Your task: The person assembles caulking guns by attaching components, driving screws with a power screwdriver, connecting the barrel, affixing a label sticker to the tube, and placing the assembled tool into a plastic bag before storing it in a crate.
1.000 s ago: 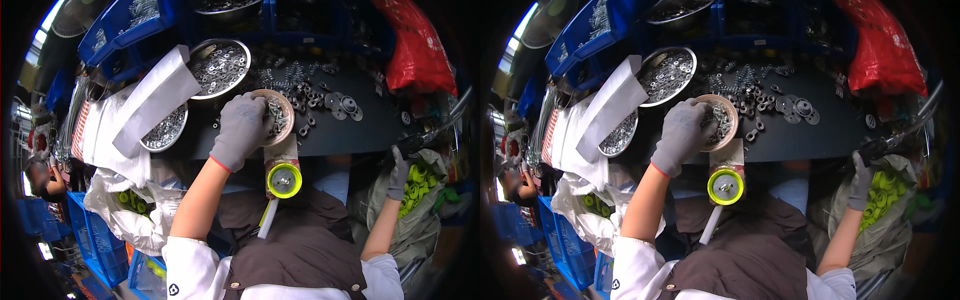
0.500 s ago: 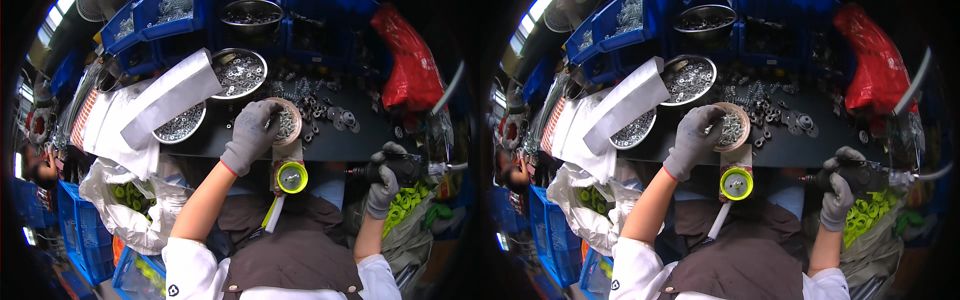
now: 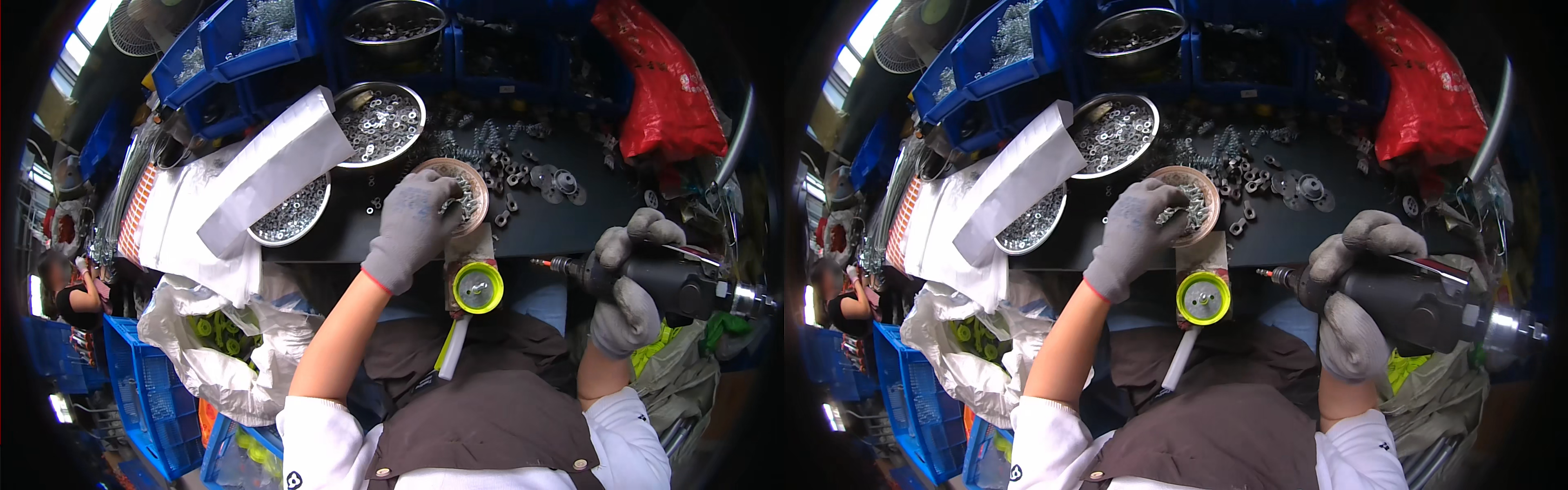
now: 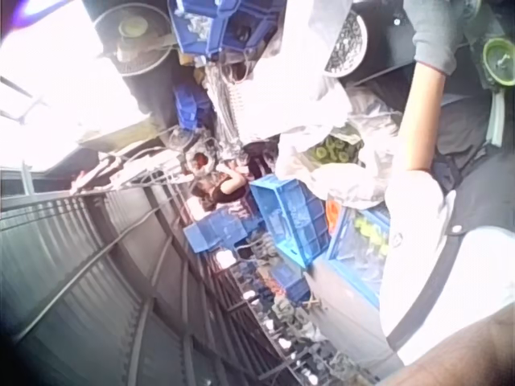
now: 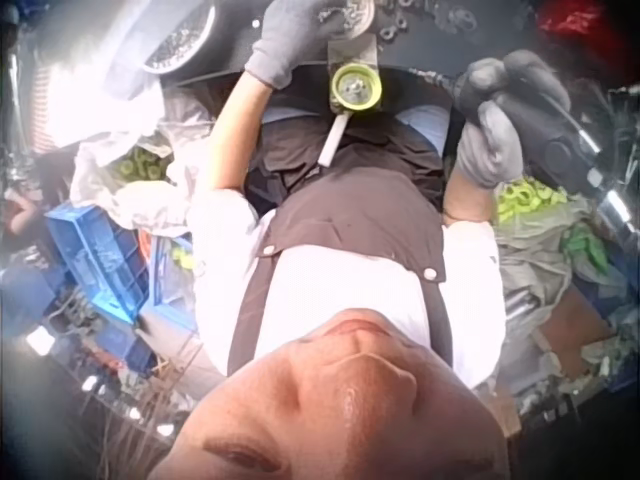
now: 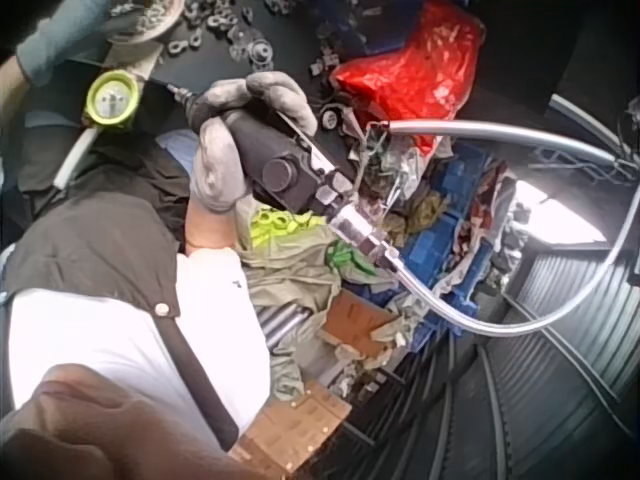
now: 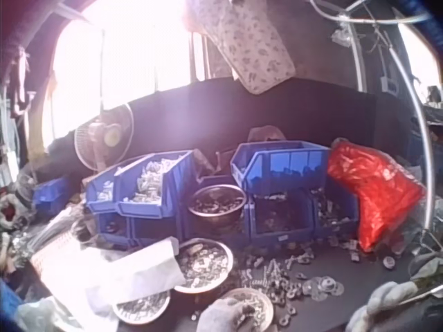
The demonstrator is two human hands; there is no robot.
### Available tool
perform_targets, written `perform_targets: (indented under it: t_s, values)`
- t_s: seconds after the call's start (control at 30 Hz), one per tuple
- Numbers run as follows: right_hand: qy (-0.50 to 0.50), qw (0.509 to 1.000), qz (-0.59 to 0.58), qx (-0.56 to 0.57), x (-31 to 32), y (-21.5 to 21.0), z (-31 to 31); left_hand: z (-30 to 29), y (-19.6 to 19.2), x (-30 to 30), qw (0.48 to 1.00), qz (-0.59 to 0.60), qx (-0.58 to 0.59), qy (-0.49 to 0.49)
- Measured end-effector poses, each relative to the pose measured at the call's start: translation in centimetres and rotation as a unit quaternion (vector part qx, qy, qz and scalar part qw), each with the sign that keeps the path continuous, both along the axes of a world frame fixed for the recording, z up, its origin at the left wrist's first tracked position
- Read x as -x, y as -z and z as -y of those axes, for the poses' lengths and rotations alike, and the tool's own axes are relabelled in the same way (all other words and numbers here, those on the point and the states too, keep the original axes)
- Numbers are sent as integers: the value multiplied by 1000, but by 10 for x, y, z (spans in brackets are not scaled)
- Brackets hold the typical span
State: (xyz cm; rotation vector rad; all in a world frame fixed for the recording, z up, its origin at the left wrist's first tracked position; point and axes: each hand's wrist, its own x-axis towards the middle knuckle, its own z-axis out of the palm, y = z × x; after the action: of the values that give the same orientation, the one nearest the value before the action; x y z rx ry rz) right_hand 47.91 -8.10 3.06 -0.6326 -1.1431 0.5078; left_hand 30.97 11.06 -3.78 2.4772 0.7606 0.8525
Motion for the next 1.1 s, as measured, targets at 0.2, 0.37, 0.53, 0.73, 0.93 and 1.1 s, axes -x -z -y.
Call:
perform_targets:
  t_s: [0.2, 0.37, 0.53, 0.73, 0.93, 1.1]
  values:
    - [81, 996, -26, 42, 18, 0, 2, -22, 9, -31, 985, -173, -7, 20]
    - [130, 989, -39, 52, 18, -5, 6, -10, -6, -18, 1000, 13, 13, 2]
    - [85, 989, -123, -12, 27, -22, 1, 40, -17, 14, 907, 192, 370, 67]
    - [-18, 993, -110, -36, 36, -34, -5, 87, -32, 35, 664, 317, 671, 90]
    - [-3, 992, -123, -7, 40, -31, 1, 91, -25, 42, 629, 291, 709, 126]
    - [28, 987, -155, 4, 43, -26, -2, 98, -25, 42, 615, 300, 721, 107]
